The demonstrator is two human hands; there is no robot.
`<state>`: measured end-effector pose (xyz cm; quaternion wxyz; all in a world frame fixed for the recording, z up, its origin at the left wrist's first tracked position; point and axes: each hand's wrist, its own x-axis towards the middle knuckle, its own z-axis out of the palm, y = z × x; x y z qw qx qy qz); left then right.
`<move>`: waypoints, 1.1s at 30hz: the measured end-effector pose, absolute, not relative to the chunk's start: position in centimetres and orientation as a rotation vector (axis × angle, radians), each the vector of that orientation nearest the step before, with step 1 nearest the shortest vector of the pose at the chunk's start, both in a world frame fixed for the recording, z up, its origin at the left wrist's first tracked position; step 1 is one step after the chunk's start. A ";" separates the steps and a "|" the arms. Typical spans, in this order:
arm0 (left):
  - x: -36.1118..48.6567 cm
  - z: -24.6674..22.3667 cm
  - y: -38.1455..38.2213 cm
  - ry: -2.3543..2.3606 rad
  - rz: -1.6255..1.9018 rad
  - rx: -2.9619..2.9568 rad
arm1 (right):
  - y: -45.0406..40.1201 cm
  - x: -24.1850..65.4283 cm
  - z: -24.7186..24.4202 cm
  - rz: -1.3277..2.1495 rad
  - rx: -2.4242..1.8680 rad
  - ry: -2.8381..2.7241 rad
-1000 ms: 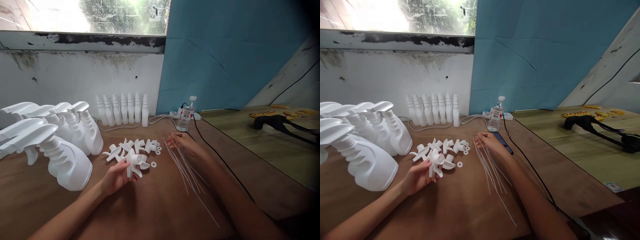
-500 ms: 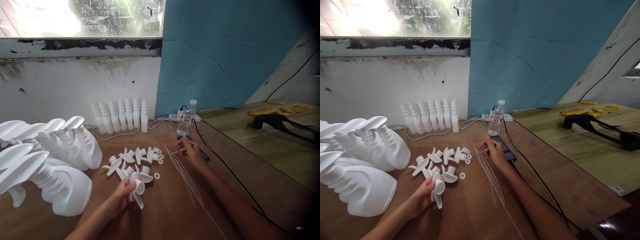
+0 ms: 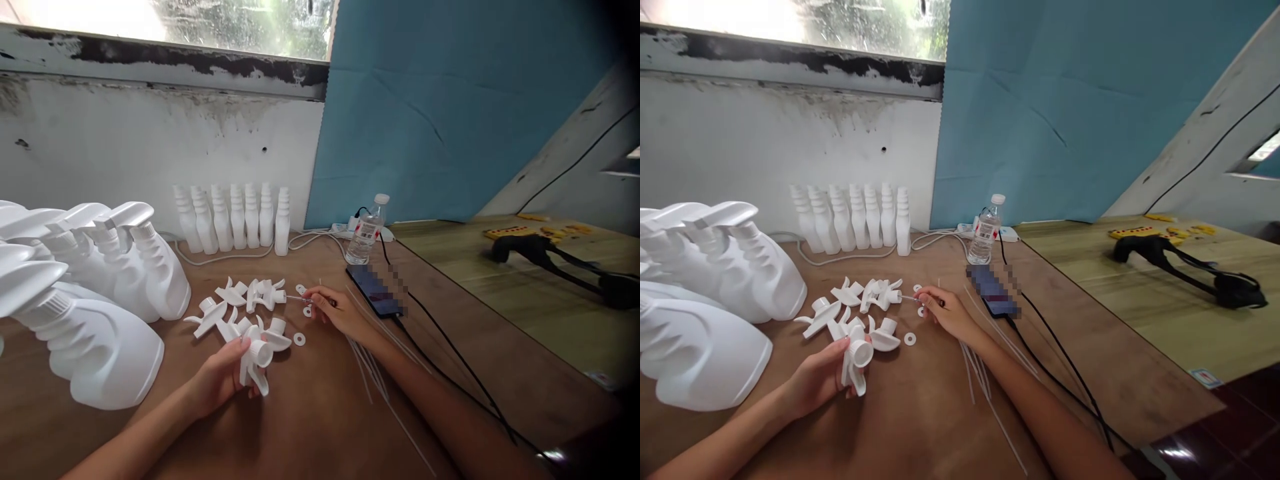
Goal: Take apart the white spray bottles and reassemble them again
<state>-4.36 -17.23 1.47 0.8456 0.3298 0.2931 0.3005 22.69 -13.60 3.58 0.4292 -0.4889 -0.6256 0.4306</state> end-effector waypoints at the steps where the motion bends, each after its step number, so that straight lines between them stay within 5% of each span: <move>1: -4.4 1.5 -17.2 0.622 0.634 0.685 | -13.6 22.7 3.7 1.022 -1.239 -1.536; 10: -4.2 2.2 -17.0 0.697 0.778 0.614 | -17.3 20.3 5.1 1.140 -0.914 -1.411; 27: -3.8 1.4 -17.2 0.873 0.941 0.921 | -19.6 18.2 4.9 0.287 -0.659 -2.316; 33: -3.7 1.4 -17.3 0.874 0.913 0.993 | -20.3 17.8 4.8 0.527 -0.709 -2.257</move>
